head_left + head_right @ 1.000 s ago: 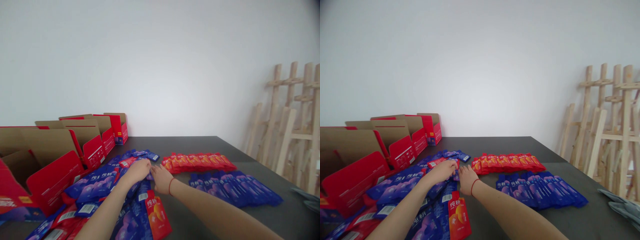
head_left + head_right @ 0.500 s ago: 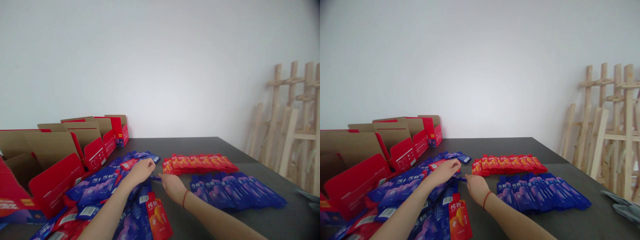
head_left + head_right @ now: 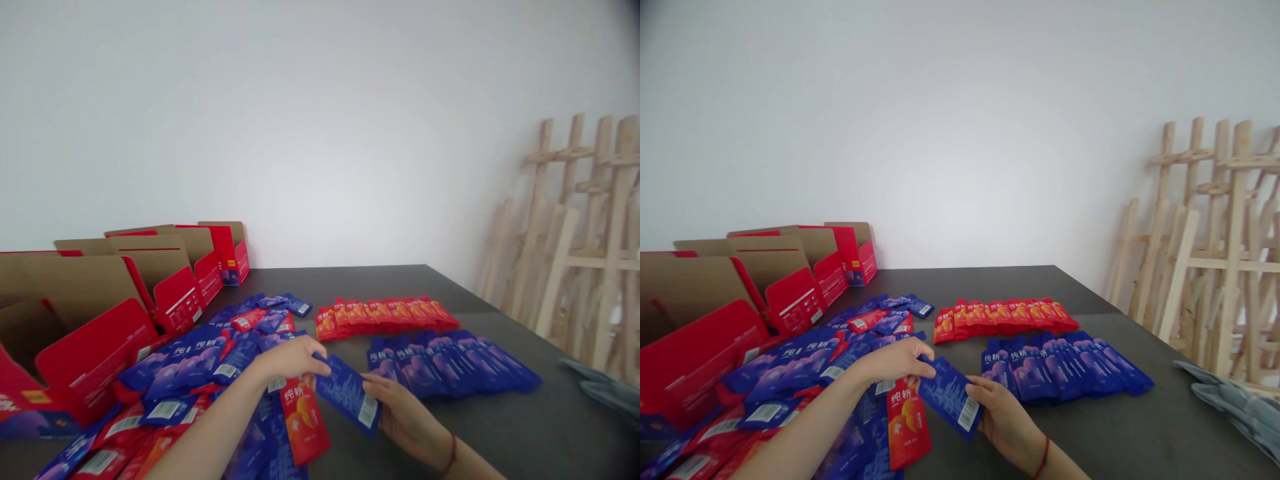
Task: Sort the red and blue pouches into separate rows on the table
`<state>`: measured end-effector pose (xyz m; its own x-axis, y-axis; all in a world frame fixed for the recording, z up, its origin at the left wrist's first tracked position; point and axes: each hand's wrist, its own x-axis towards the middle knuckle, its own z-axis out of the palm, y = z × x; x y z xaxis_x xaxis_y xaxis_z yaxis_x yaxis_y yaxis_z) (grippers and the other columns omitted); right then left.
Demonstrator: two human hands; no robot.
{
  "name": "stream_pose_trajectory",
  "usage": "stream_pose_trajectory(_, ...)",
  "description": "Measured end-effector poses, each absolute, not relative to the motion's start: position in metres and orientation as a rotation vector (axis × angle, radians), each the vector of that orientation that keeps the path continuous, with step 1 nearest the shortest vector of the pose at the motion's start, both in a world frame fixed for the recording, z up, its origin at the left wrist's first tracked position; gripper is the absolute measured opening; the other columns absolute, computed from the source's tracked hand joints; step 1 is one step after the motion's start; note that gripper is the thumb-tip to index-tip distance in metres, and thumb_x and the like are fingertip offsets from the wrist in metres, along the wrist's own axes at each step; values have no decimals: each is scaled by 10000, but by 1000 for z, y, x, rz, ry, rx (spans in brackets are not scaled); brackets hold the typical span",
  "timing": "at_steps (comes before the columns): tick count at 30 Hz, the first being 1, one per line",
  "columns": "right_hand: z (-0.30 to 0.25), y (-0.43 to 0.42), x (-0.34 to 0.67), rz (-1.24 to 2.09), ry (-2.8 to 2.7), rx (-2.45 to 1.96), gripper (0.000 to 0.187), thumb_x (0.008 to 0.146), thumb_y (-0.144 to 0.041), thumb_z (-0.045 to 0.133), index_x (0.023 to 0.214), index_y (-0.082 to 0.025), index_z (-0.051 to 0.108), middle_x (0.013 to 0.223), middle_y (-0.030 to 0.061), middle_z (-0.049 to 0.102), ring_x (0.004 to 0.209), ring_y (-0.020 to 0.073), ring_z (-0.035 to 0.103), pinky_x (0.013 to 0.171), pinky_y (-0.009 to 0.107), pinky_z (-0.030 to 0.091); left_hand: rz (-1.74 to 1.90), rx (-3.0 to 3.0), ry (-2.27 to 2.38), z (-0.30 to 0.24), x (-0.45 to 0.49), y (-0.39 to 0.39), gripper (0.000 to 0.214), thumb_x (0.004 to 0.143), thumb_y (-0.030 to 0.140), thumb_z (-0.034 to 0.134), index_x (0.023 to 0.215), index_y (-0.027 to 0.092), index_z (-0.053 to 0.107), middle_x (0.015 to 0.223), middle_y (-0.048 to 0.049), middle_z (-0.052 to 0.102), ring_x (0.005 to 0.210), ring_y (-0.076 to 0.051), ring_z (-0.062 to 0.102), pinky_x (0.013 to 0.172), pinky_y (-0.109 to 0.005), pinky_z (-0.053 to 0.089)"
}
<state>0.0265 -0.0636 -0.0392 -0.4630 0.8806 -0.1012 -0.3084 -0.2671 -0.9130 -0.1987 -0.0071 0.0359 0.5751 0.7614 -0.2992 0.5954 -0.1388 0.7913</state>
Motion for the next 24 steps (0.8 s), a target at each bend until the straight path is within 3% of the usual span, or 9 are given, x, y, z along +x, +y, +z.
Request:
stream_pose_trajectory(5, -39, -83, 21, 1845, -829, -815, 358, 692, -374, 752, 981, -180, 669, 963, 71, 715, 929, 235, 660, 742, 353, 557, 324, 1781, 1057, 36, -190, -14, 304, 711, 465, 647, 669, 179, 552, 522, 56, 533, 498, -112, 486, 483, -206, 344)
stream_pose_trajectory(12, -34, -88, 19, 1750, -1127, -780, 372, 674, -404, 752, 914, -123, 710, 801, 73, 715, 764, 209, 669, 585, 280, 562, 168, 1817, 954, 31, -190, -18, 243, 733, 399, 626, 711, 163, 678, 626, 42, 597, 600, -118, 506, 589, -212, 385)
stream_pose_trajectory(17, -32, -86, 44, 1619, -1354, -987, 386, 746, -416, 653, 976, -112, 713, 825, 102, 720, 761, 244, 679, 608, 341, 581, 103, 1893, 1062, 30, -194, -14, 140, 673, 294, 611, 653, 175, 682, 592, 36, 631, 532, -105, 489, 526, -203, 348)
stream_pose_trajectory(20, -25, -79, 63, 1125, -1737, -1263, 365, 827, -327, 542, 1110, -145, 684, 1026, 124, 717, 931, 282, 673, 806, 429, 564, 78, 1966, 1252, 31, -199, -12, 138, 647, 280, 598, 601, 174, 673, 560, 20, 635, 512, -117, 515, 506, -214, 341)
stream_pose_trajectory(22, -22, -70, 71, 593, -2036, -1353, 432, 847, -196, 463, 1255, -155, 599, 1246, 130, 630, 1146, 281, 582, 996, 462, 455, 84, 1992, 1314, 31, -200, -12, 150, 654, 286, 586, 607, 175, 675, 575, 10, 652, 527, -126, 541, 510, -216, 349)
stream_pose_trajectory(24, -25, -61, 73, 121, -2261, -1379, 546, 810, -74, 404, 1346, -109, 503, 1396, 150, 494, 1286, 276, 456, 1086, 477, 356, 104, 2021, 1309, 30, -199, -13, 181, 683, 305, 565, 627, 177, 679, 590, 4, 663, 538, -128, 549, 508, -214, 349)
